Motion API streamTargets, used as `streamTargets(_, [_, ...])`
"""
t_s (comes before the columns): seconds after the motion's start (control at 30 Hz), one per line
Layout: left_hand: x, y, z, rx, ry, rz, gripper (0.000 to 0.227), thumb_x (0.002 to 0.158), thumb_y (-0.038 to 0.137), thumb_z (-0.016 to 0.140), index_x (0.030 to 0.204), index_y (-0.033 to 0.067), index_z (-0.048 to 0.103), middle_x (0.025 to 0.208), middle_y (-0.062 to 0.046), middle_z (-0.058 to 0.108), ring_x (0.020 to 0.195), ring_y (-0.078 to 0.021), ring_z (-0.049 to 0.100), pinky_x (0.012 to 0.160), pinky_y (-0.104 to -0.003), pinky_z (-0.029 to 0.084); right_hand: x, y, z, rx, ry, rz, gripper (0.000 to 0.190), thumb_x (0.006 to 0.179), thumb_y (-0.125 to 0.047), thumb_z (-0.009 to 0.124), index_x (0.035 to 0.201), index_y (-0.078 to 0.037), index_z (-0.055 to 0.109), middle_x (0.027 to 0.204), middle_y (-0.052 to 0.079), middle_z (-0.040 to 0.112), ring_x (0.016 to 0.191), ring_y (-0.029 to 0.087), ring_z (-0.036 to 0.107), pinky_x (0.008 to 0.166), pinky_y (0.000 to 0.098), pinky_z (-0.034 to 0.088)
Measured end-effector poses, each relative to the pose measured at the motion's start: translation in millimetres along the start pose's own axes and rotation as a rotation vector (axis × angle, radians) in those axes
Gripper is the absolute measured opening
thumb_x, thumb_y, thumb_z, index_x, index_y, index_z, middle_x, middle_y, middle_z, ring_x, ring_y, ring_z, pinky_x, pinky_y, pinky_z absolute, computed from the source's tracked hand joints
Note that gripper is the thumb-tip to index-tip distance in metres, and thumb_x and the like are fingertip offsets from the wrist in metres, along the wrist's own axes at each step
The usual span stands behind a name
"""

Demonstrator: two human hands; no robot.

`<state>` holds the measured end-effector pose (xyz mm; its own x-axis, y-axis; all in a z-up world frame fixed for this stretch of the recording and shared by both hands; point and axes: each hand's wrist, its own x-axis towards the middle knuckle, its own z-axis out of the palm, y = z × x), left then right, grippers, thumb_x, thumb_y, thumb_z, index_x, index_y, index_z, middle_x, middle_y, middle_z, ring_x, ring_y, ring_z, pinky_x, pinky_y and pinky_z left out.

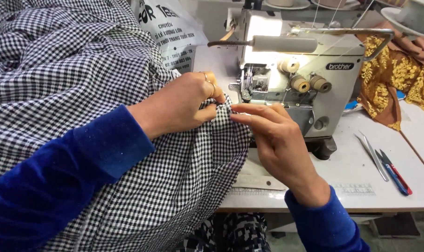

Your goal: Overlocking the edges of a checkered fabric using an industrial sewing machine to prevent fraying.

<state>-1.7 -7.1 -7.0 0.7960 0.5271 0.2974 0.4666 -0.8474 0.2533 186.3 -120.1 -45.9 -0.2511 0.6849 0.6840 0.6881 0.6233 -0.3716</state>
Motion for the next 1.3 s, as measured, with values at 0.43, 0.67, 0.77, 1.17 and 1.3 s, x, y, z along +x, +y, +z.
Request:
streamTargets(0.43, [-4,-1,8,0.055,0.033,0.045,0.025,0.087,0.020,0.065,0.105,0.0035,0.071,0.101,-0.007,0.068,0.089,-0.0232,0.065,0.083,-0.036,0.052,-4,3,6,-0.133,-0.010,0.025,0.047,0.083,0.016,0.046,0.119,-0.007,0.065,0.122,0.006,0.066,0.095,0.024,0.055,0.089,0.0350,0.045])
streamTargets(0.67, [-5,8,5,0.051,0.047,0.067,0.032,0.087,0.012,0.058,0.116,0.0006,0.064,0.109,-0.013,0.069,0.096,-0.0289,0.066,0.087,-0.039,0.051,-3,-2,10,-0.158,0.042,0.035,0.036,0.088,0.008,0.051,0.119,-0.006,0.064,0.121,0.008,0.066,0.092,0.024,0.057,0.085,0.0357,0.046])
streamTargets(0.77, [-3,10,2,-0.012,0.038,0.071,0.036,0.086,0.011,0.059,0.121,0.0004,0.061,0.113,-0.014,0.068,0.101,-0.0288,0.065,0.091,-0.038,0.049,-4,-3,11,-0.166,0.076,0.046,0.034,0.088,0.006,0.052,0.118,-0.005,0.064,0.120,0.008,0.066,0.087,0.023,0.057,0.082,0.0350,0.047])
streamTargets(1.17, [4,9,-6,-0.077,-0.131,0.038,0.037,0.086,0.011,0.059,0.122,0.0159,0.062,0.109,-0.003,0.054,0.078,-0.0204,0.064,0.072,-0.034,0.057,4,3,-2,0.023,0.169,0.240,0.027,0.093,0.002,0.045,0.114,-0.007,0.061,0.105,0.005,0.069,0.080,0.015,0.056,0.072,0.0256,0.046])
streamTargets(1.3, [4,5,-4,-0.092,-0.097,0.127,0.037,0.084,0.008,0.057,0.120,0.0133,0.064,0.119,-0.004,0.053,0.072,-0.0220,0.065,0.066,-0.036,0.057,8,0,-2,0.039,0.155,0.249,0.031,0.093,0.002,0.045,0.117,-0.011,0.061,0.104,0.003,0.067,0.072,0.012,0.056,0.065,0.0237,0.044])
